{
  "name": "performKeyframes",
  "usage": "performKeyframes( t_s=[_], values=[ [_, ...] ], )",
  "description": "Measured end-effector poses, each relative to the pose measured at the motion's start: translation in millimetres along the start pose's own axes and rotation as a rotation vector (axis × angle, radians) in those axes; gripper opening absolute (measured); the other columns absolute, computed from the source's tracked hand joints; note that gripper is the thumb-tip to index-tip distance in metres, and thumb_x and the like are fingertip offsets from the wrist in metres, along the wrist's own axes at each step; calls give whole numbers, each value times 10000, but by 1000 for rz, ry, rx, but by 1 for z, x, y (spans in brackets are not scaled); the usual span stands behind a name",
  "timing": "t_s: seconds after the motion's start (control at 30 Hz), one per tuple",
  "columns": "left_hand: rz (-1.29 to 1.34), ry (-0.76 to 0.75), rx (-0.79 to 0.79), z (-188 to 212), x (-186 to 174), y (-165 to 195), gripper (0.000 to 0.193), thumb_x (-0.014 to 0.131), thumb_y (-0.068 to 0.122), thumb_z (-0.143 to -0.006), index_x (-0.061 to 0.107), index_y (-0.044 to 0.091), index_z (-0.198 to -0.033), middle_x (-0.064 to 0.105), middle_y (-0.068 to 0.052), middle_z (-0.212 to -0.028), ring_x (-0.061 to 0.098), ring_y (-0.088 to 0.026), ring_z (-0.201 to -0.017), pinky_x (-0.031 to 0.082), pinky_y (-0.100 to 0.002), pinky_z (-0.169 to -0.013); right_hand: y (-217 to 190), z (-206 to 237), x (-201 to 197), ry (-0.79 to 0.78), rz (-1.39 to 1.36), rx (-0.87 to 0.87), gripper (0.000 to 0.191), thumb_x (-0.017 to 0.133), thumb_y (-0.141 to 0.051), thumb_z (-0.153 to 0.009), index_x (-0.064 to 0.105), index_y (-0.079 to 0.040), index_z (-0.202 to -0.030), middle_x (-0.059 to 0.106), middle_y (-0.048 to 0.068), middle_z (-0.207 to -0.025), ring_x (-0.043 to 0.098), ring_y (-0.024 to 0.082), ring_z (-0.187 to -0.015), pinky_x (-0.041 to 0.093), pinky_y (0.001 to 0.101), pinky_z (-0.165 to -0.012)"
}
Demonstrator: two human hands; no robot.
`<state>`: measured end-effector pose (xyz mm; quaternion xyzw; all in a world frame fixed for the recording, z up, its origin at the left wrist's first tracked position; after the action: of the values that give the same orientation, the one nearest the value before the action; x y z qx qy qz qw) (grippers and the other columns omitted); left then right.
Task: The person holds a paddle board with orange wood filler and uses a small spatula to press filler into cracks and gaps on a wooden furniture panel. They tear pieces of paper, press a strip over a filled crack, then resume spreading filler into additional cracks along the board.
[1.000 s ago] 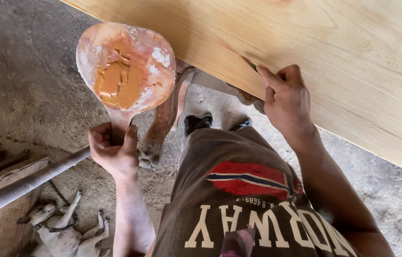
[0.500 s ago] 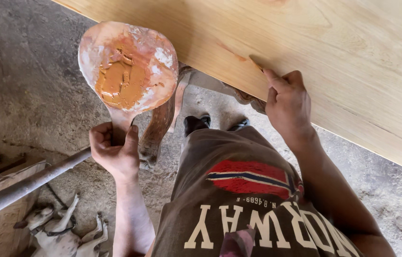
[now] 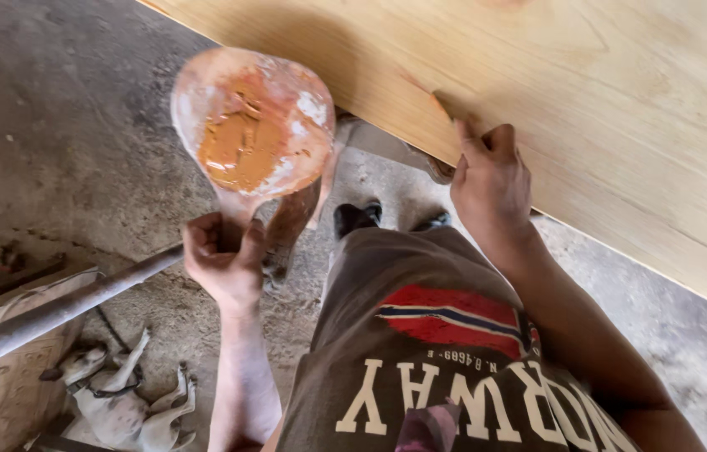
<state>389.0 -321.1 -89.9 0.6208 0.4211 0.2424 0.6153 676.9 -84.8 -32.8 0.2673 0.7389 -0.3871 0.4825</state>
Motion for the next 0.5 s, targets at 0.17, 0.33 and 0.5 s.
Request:
performKeyframes(
  t_s=[0.17,0.33,0.5],
  values=[
    [-13,-28,-64,7,10,-9,311,818,44,-839,571,36,-1028,549,54,-748,444,-27,-626,363,-221,-573,44,6,18,-32,88,67,428,655,-24,-955,722,-162,-1355,566,145,-1000,640,335,-780,545,475,-665],
    [45,-91,-88,15,23,-2,310,835,49,-847,574,21,-1011,565,49,-707,443,-27,-580,354,-217,-534,156,54,-39,-31,344,291,445,621,6,-1011,711,-184,-1403,591,205,-1046,636,329,-892,542,433,-680],
    [88,-188,-88,16,55,7,267,789,10,-838,604,-10,-1030,587,26,-733,478,-19,-622,396,-206,-552,178,100,-101,137,366,307,278,562,148,-947,725,12,-1127,616,199,-781,570,290,-598,402,404,-518]
  ],
)
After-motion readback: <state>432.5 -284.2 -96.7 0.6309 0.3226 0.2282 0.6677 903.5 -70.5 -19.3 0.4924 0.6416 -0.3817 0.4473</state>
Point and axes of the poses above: each hand's wrist, its own z-axis away from the middle knuckle, its own x-axis out of the palm, y = z × x, the point moved 7 cm from there along -z, towards the middle knuckle
